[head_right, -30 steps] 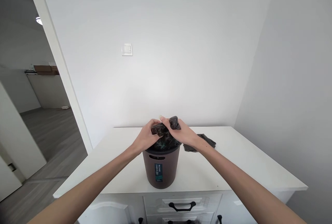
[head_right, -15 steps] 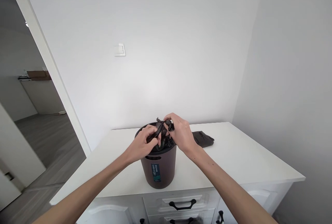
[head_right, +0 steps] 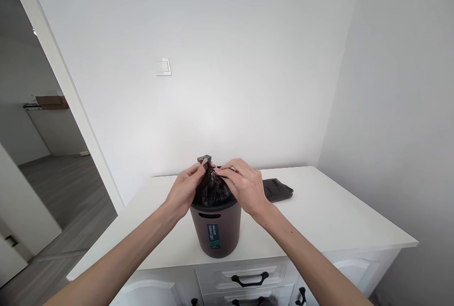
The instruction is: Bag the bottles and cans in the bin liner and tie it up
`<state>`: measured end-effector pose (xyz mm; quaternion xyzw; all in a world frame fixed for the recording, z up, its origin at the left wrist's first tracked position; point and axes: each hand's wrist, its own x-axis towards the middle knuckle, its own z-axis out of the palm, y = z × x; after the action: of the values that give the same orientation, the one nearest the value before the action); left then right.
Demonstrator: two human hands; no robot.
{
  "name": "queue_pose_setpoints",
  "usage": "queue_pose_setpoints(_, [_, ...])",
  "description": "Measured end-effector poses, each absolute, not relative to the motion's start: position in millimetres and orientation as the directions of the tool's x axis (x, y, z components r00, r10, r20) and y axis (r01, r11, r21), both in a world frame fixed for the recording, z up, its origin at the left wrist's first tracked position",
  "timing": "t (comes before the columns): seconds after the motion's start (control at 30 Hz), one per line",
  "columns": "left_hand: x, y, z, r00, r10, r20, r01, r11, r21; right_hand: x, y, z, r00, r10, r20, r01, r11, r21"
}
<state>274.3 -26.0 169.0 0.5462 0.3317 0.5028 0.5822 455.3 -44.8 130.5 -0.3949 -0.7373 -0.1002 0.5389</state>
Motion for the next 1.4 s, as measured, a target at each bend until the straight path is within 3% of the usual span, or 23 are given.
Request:
queue_pose_setpoints(0.1, [262,-10,161,0.151,0.962,0.229,-0.141,-0.209,0.968,463,-55,116,-0.073,0.542,0.837,0.675,0.645,-0.359])
queue_pose_setpoints(0.23, [238,17,147,-0.026,0.971,0.239,0.007,-0.239,0.971,477,-78,99,0.026,0.693,0.720,0.622,0.553,-0.554])
queue_pose_setpoints(0.4, [233,21,143,0.049,0.959,0.279,0.136,-0.283,0.949,492,-100,112,0.060,0.866,0.497,0.588,0.372,-0.719])
queue_pose_setpoints(0.5, [245,7,162,0.077,0.895,0.439,0.255,-0.443,0.859,482,-96,132,0.036,0.875,0.483,0.644,0.349,-0.681])
queue_pose_setpoints(0.6, [257,-8,184,0.131,0.818,0.560,0.371,-0.564,0.738,459,-74,147,-0.085,0.872,0.482,0.749,0.374,-0.546])
queue_pose_setpoints(0.7, [260,-17,194,0.171,0.784,0.597,0.421,-0.606,0.675,439,-45,155,-0.189,0.885,0.426,0.841,0.370,-0.395])
queue_pose_setpoints(0.77, [255,-21,189,0.181,0.786,0.591,0.437,-0.603,0.668,436,-28,156,-0.214,0.883,0.418,0.851,0.379,-0.364])
queue_pose_setpoints(0.97, [227,-34,129,0.193,0.784,0.590,0.464,-0.603,0.649,449,-10,154,-0.107,0.842,0.528,0.744,0.420,-0.520])
queue_pose_setpoints(1.17, [223,-49,88,0.288,0.697,0.656,0.462,-0.702,0.543,455,-16,191,0.042,0.724,0.689,0.688,0.479,-0.545])
queue_pose_setpoints(1.3, [221,-50,84,0.289,0.644,0.708,0.464,-0.741,0.484,484,-34,232,0.213,0.703,0.678,0.597,0.456,-0.660])
queue_pose_setpoints(1.4, [219,-50,82,0.311,0.636,0.706,0.517,-0.737,0.435,524,-58,246,0.380,0.689,0.618,0.438,0.454,-0.776])
